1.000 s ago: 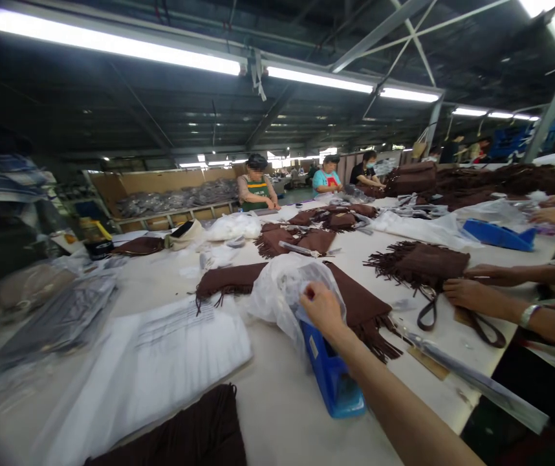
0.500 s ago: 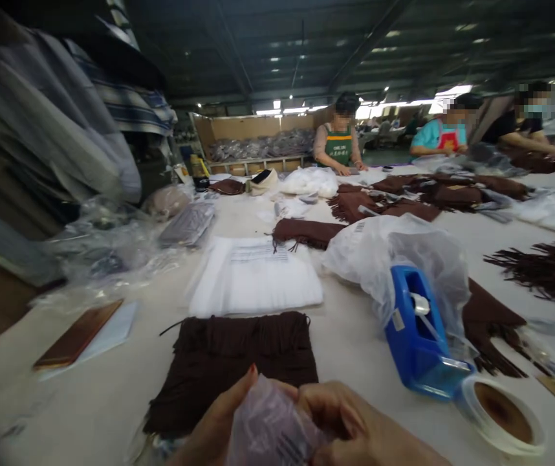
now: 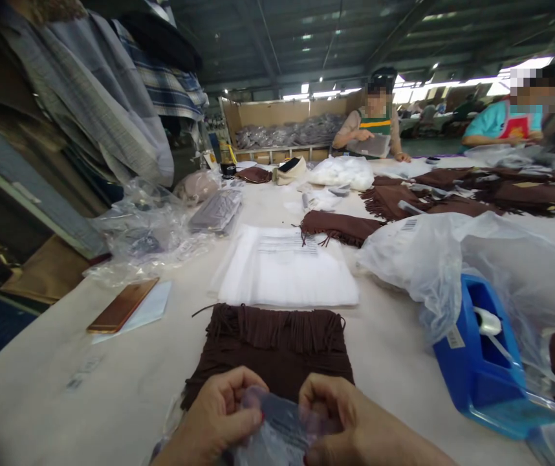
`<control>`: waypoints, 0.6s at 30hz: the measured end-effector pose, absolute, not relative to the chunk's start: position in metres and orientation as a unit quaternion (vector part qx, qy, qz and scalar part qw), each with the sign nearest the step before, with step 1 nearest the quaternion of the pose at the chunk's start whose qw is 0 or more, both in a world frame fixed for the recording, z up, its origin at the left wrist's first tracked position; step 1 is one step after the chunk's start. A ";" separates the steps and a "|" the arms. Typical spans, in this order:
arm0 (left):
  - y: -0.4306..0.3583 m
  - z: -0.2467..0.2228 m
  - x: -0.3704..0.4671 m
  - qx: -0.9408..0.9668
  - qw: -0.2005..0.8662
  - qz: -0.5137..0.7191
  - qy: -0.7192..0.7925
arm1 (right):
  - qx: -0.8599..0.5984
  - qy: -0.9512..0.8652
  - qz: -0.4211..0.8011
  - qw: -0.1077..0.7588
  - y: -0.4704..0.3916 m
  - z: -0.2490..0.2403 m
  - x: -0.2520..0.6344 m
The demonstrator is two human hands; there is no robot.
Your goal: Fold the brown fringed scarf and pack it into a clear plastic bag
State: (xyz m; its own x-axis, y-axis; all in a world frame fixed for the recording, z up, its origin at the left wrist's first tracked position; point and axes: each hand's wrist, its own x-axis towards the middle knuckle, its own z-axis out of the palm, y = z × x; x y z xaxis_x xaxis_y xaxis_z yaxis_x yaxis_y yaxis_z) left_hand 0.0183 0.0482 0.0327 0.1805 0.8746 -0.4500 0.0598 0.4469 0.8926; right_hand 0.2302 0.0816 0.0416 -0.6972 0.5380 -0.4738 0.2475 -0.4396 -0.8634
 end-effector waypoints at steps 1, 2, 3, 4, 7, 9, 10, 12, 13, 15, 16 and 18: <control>0.054 0.033 0.014 0.444 0.597 0.333 0.579 | -0.376 -0.512 0.765 0.103 0.086 0.043 0.231; 0.060 0.033 0.009 0.472 0.546 0.348 0.599 | -0.382 -0.508 0.763 0.117 0.092 0.045 0.231; 0.068 0.033 0.003 0.500 0.495 0.357 0.615 | -0.394 -0.510 0.752 0.140 0.098 0.045 0.231; 0.075 0.031 -0.003 0.527 0.449 0.357 0.627 | -0.413 -0.517 0.731 0.167 0.104 0.043 0.230; 0.095 0.022 -0.017 0.597 0.326 0.339 0.650 | -0.463 -0.563 0.643 0.236 0.123 0.027 0.223; 0.103 0.012 -0.021 0.644 0.223 0.330 0.654 | -0.479 -0.623 0.562 0.258 0.132 0.011 0.218; 0.105 0.006 -0.022 0.667 0.168 0.324 0.649 | -0.485 -0.660 0.512 0.258 0.135 0.003 0.216; 0.106 -0.006 -0.022 0.711 0.081 0.308 0.627 | -0.493 -0.731 0.401 0.247 0.135 -0.009 0.215; 0.105 -0.011 -0.022 0.729 0.054 0.299 0.613 | -0.495 -0.759 0.347 0.239 0.134 -0.012 0.215; 0.104 -0.018 -0.023 0.753 0.029 0.291 0.590 | -0.502 -0.797 0.238 0.237 0.128 -0.010 0.215; 0.103 -0.019 -0.024 0.758 0.026 0.291 0.582 | -0.505 -0.808 0.178 0.247 0.124 -0.005 0.215; 0.104 -0.020 -0.026 0.766 0.038 0.291 0.572 | -0.494 -0.816 0.065 0.292 0.118 0.013 0.211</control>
State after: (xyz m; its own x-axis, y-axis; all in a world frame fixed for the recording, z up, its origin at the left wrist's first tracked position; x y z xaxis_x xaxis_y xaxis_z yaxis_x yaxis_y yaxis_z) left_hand -0.0265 0.1040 -0.0199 0.1760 0.8987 0.4017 0.8540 -0.3424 0.3918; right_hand 0.2113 0.1181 0.0126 -0.3407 0.8447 0.4129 0.7683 0.5032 -0.3956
